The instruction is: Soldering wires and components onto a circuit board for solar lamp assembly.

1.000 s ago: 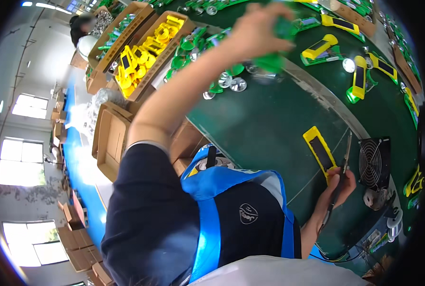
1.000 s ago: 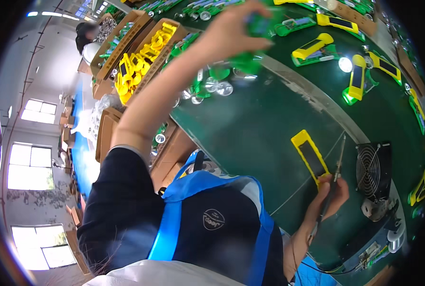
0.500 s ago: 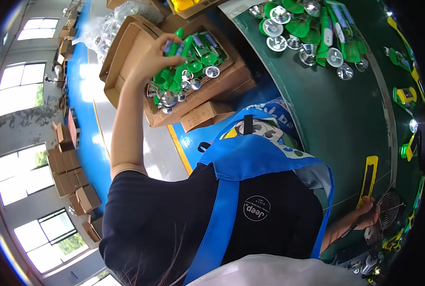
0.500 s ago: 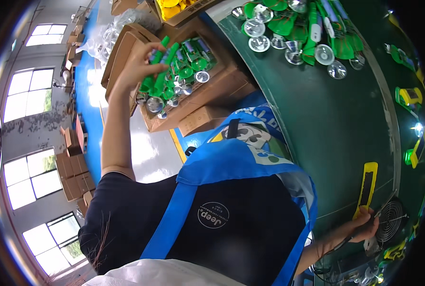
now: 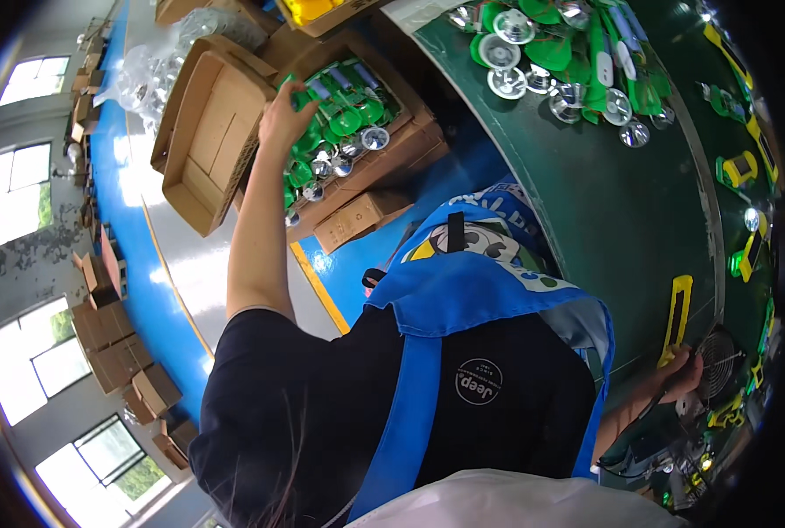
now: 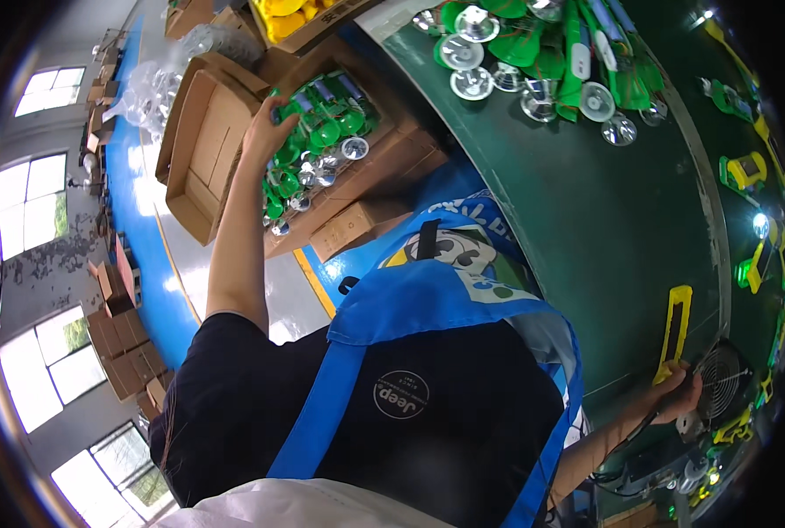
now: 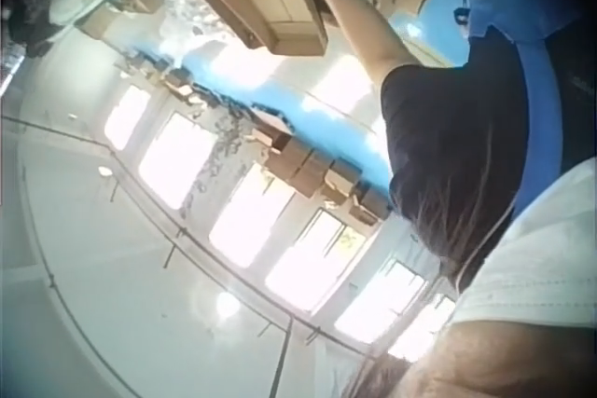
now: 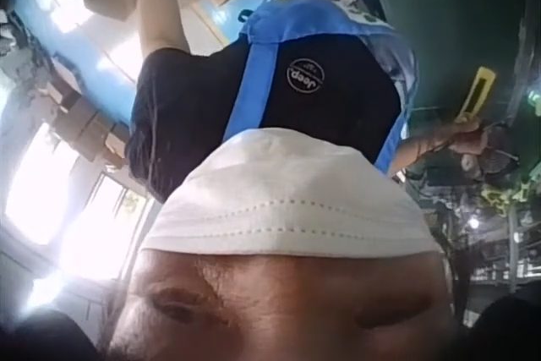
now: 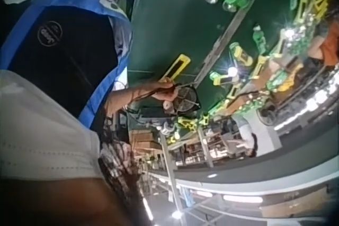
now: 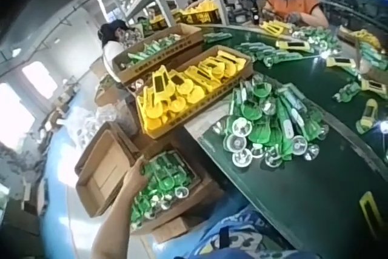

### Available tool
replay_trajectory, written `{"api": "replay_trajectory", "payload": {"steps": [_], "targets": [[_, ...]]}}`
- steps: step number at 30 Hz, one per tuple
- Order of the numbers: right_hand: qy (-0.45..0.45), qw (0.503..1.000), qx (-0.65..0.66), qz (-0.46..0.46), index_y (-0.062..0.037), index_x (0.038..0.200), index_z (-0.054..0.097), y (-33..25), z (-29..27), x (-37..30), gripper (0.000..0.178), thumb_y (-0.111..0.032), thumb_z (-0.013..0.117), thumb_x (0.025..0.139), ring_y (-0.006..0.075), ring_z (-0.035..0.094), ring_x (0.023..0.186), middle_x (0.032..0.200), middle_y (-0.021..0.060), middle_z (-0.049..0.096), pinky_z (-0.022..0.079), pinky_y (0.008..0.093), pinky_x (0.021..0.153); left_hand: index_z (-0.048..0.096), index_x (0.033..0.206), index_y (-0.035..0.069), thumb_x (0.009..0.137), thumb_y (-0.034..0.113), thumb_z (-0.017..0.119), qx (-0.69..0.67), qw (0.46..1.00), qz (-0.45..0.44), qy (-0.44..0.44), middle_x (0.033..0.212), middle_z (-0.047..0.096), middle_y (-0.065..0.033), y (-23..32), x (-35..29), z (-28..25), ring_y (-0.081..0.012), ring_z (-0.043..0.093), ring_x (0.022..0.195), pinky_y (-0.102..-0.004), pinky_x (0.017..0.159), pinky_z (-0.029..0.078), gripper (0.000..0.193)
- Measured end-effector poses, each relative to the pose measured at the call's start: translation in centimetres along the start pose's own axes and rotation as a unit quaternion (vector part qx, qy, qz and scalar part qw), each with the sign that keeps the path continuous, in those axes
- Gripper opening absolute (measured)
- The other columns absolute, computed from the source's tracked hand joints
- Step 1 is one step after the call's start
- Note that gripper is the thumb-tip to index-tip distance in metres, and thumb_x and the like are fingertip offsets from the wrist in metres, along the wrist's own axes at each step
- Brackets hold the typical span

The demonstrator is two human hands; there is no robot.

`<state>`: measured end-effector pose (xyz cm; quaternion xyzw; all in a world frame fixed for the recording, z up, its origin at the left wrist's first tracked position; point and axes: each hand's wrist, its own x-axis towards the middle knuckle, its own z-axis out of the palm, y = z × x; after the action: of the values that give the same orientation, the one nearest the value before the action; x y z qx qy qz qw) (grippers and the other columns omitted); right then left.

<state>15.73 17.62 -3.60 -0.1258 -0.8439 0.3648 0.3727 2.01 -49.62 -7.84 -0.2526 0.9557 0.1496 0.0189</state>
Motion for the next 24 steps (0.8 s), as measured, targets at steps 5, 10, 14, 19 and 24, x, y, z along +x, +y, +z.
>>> {"api": "replay_trajectory", "payload": {"steps": [5, 10, 14, 19, 24], "targets": [[-0.002, 0.999, -0.02, 0.051, -0.0027, 0.115, 0.049, 0.3, 2.3, 0.5, 0.031, -0.002, 0.058, 0.086, 0.0177, 0.06, 0.085, 0.099, 0.0113, 0.058, 0.047, 0.0292, 0.081, 0.053, 0.123, 0.028, 0.082, 0.04, 0.056, 0.147, 0.986, -0.048, -0.066, 0.11, 0.059, -0.0198, -0.2, -2.2, 1.0, -0.0365, 0.056, 0.103, -0.0461, 0.087, 0.045, 0.043], [-0.035, 0.999, 0.02, -0.011, -0.0044, 0.113, 0.046, 0.4, 2.3, 0.2, 0.036, 0.006, 0.056, 0.081, 0.0156, 0.062, 0.075, 0.096, 0.0111, 0.058, 0.05, 0.0271, 0.069, 0.049, 0.126, 0.0, 0.091, 0.025, 0.051, -0.262, 0.958, -0.082, -0.079, 0.116, 0.058, -0.0156, -10.5, 1.4, 4.9, -0.0227, 0.056, 0.102, -0.0316, 0.089, 0.042, 0.043], [-0.017, 0.999, -0.002, -0.035, -0.0034, 0.109, 0.047, -0.5, 1.1, -0.1, 0.037, 0.008, 0.059, 0.076, 0.0167, 0.062, 0.071, 0.091, 0.013, 0.059, 0.051, 0.0268, 0.066, 0.049, 0.127, 0.003, 0.092, 0.031, 0.051, -0.203, 0.978, 0.002, 0.045, 0.119, 0.057, -0.0169, -3.7, -1.9, 5.4, -0.026, 0.055, 0.105, -0.0346, 0.091, 0.042, 0.044], [-0.003, 0.999, 0.037, 0.012, -0.0027, 0.104, 0.051, 1.3, 3.3, 0.2, 0.037, 0.009, 0.061, 0.071, 0.0213, 0.061, 0.081, 0.095, 0.0142, 0.061, 0.05, 0.0327, 0.077, 0.044, 0.132, 0.007, 0.092, 0.037, 0.047, -0.283, 0.952, -0.064, 0.096, 0.131, 0.048, -0.0175, -5.5, -3.8, 6.7, -0.0278, 0.049, 0.116, -0.0379, 0.098, 0.038, 0.05], [0.04, 0.997, 0.069, -0.005, 0.0015, 0.115, 0.041, 3.2, 1.1, -0.6, 0.033, -0.006, 0.057, 0.088, 0.0245, 0.061, 0.08, 0.095, 0.0197, 0.059, 0.052, 0.0344, 0.075, 0.053, 0.125, 0.015, 0.078, 0.029, 0.062, -0.153, 0.976, -0.065, 0.141, 0.123, 0.056, -0.0119, -1.8, -1.8, 5.9, -0.0254, 0.053, 0.113, -0.0342, 0.096, 0.039, 0.049]]}}
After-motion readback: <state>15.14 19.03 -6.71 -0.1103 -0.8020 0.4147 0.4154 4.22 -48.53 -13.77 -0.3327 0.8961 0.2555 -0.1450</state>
